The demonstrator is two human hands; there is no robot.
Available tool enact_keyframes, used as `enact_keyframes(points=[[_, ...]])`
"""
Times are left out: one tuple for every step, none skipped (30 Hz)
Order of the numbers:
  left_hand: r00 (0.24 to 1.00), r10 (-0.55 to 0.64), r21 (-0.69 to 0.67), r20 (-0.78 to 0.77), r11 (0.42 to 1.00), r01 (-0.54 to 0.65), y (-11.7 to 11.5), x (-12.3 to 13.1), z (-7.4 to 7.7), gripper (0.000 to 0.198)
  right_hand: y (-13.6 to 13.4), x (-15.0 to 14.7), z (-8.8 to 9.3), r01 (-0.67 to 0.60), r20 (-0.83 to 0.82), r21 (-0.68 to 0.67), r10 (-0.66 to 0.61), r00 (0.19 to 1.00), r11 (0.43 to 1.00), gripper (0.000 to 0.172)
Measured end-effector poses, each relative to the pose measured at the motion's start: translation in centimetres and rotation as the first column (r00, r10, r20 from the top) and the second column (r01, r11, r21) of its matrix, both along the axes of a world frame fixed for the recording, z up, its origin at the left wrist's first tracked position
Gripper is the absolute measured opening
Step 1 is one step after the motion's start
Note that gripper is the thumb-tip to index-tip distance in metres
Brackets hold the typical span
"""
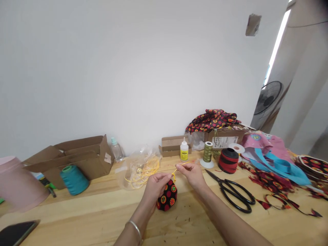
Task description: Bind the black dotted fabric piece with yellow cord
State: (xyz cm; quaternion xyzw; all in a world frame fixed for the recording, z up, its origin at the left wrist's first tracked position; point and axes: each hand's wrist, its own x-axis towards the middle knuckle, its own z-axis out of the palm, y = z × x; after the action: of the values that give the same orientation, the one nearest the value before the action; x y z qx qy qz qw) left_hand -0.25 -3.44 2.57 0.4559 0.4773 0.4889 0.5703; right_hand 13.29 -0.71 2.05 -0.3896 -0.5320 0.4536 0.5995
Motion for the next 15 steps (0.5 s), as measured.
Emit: enact_keyframes(points=[[1.0,-0.003,-0.008,-0.005,1.0,0.003,0.0,0.0,0.1,0.027,0.1,0.1,0.0,0.016,-0.008,-0.005,-0.016,1.0,1.0,0.026],[1.0,-0.007,-0.011,-0.009,1.0,0.007,0.0,0.0,0.1,0.027,0.2,0.1,0.1,0.025,-0.014,-0.007,-0.025,1.0,1.0,0.027],[1.0,-0.008,-0.012,-0.012,1.0,0.007,0.0,0.0,0.1,0.027,0.2,0.1,0.1,0.028,-0.016,-0.011,-0.028,0.999,1.0,0.027],[1.0,-0.006,-0.012,-0.014,1.0,0.005,0.0,0.0,0.0,0.027,0.1,0.0,0.1,0.027,-0.016,-0.014,-0.028,0.999,1.0,0.027],[1.0,-0.001,-0.009,-0.015,1.0,0.001,0.1,-0.1,-0.1,0.027,0.0,0.0,0.2,0.022,-0.013,-0.016,-0.022,1.0,1.0,0.028],[1.0,0.004,-0.006,-0.015,1.0,-0.004,0.2,-0.1,-0.2,0.027,-0.1,-0.1,0.2,0.013,-0.007,-0.017,-0.013,1.0,1.0,0.028],[1.0,0.004,-0.001,-0.014,1.0,-0.004,0.3,-0.2,-0.3,0.027,-0.3,-0.2,0.3,-0.005,0.001,-0.017,0.005,1.0,1.0,0.028],[1.0,-0.001,0.009,-0.007,1.0,0.001,0.4,-0.3,-0.5,0.028,-0.5,-0.3,0.3,-0.035,0.012,-0.013,0.035,0.999,0.999,0.028],[1.0,-0.012,0.024,0.004,1.0,0.012,0.4,-0.3,-0.6,0.027,-0.6,-0.3,0.4,-0.074,0.024,-0.007,0.074,0.997,0.997,0.027],[1.0,-0.024,0.041,0.015,0.999,0.024,0.5,-0.3,-0.6,0.027,-0.8,-0.4,0.4,-0.115,0.038,-0.001,0.115,0.993,0.993,0.027],[0.999,-0.031,0.056,0.022,0.998,0.03,0.5,-0.4,-0.7,0.026,-0.9,-0.4,0.4,-0.148,0.05,0.004,0.148,0.988,0.989,0.027],[0.999,-0.029,0.066,0.02,0.997,0.028,0.4,-0.4,-0.7,0.026,-0.9,-0.4,0.4,-0.167,0.057,0.006,0.167,0.984,0.986,0.026],[1.0,-0.018,0.071,0.011,0.997,0.017,0.4,-0.4,-0.7,0.026,-0.9,-0.4,0.4,-0.166,0.058,0.006,0.165,0.985,0.986,0.026],[1.0,-0.002,0.069,-0.005,0.998,0.003,0.4,-0.4,-0.6,0.026,-0.9,-0.4,0.4,-0.148,0.054,0.003,0.148,0.988,0.989,0.026],[1.0,0.013,0.065,-0.024,0.998,-0.012,0.3,-0.4,-0.6,0.026,-0.8,-0.4,0.4,-0.121,0.049,-0.001,0.121,0.992,0.993,0.026]])
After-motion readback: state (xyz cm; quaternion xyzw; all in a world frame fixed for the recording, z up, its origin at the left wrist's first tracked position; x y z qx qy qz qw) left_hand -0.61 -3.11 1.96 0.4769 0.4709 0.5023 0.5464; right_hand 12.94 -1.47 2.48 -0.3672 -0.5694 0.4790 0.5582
